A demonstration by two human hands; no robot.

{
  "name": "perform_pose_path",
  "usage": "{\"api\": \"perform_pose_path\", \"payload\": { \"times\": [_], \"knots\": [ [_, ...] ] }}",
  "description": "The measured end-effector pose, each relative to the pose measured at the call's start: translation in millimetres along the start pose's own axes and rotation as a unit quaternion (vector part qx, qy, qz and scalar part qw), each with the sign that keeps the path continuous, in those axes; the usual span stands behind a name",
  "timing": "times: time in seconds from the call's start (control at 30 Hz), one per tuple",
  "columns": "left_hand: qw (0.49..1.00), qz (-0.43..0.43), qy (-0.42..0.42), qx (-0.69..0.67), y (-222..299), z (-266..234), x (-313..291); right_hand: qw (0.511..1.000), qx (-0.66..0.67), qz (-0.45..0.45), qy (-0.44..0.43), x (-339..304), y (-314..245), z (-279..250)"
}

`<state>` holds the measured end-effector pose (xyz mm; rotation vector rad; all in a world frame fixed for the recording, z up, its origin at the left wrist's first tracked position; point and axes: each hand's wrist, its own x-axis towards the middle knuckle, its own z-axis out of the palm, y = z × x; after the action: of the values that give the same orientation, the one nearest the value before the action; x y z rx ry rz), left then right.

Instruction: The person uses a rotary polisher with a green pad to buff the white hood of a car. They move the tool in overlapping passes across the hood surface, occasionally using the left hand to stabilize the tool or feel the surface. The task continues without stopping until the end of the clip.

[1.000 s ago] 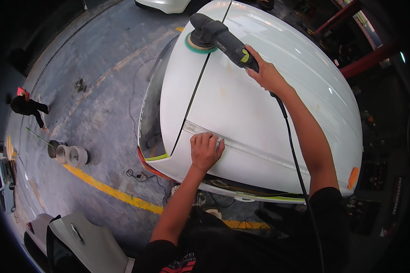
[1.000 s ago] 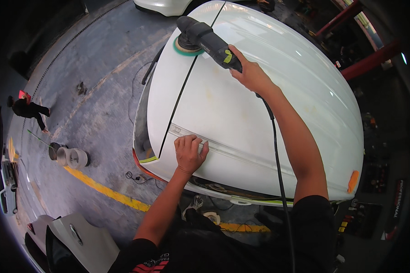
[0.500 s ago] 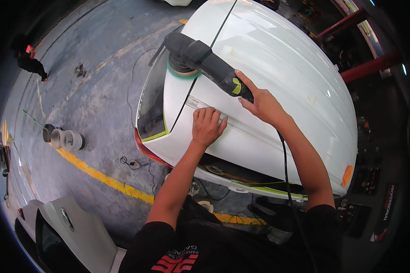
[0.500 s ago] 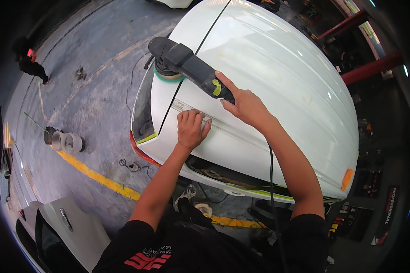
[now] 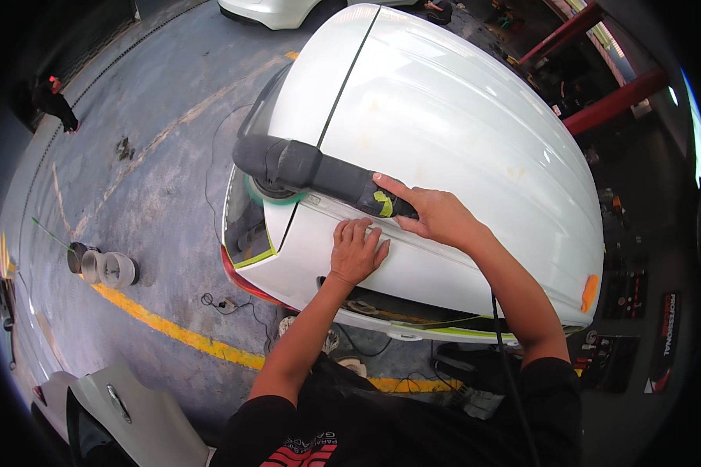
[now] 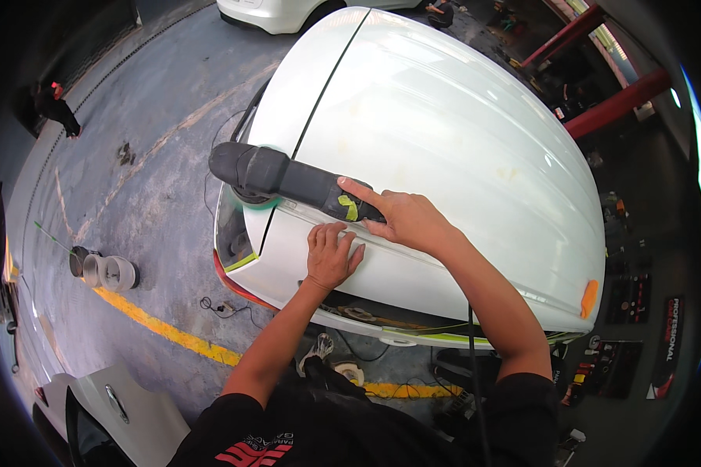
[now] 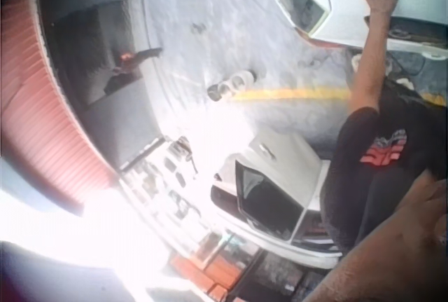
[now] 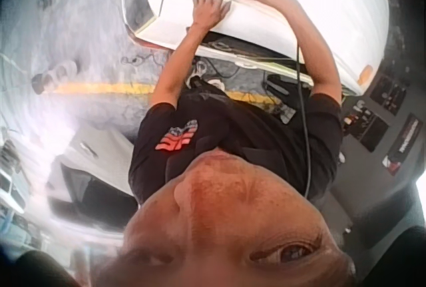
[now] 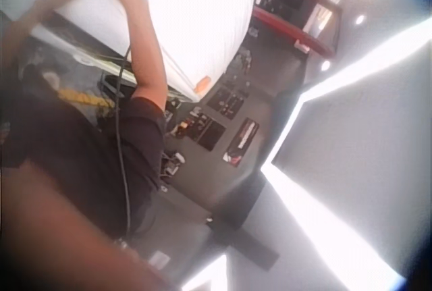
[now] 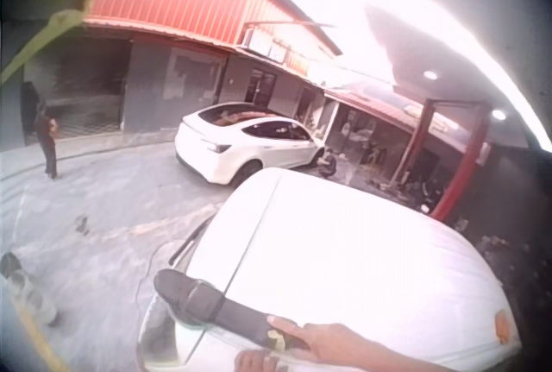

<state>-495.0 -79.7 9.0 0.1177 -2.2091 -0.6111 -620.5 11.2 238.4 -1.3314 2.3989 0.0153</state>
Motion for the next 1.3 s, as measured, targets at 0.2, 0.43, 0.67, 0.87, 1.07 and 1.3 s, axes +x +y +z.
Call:
{"api": "perform_pose_path", "payload": {
  "times": [0.2,0.43,0.67,0.87,1.07,1.3],
  "knots": [
    [1.000,-0.014,-0.010,0.011,-0.8,0.1,-1.5,0.994,0.074,0.062,0.056,62.8,37.0,-29.3],
    [1.000,-0.009,-0.024,0.012,0.8,6.1,-5.2,0.979,0.081,0.037,0.182,152.4,136.4,-67.8],
    [0.999,0.005,-0.026,0.018,-1.8,4.5,-5.5,0.967,0.151,0.118,0.168,251.7,163.4,-137.9],
    [1.000,0.003,-0.018,0.010,-0.1,3.5,-2.1,0.972,0.126,0.104,0.170,308.2,142.9,-142.7],
    [1.000,-0.002,0.002,0.012,-6.2,3.2,-4.9,0.984,0.075,0.082,0.138,250.4,88.9,-132.1],
    [1.000,-0.009,0.006,0.003,-2.0,10.2,-4.4,0.988,0.046,0.055,0.137,132.1,59.2,-53.8]
  ]
}}
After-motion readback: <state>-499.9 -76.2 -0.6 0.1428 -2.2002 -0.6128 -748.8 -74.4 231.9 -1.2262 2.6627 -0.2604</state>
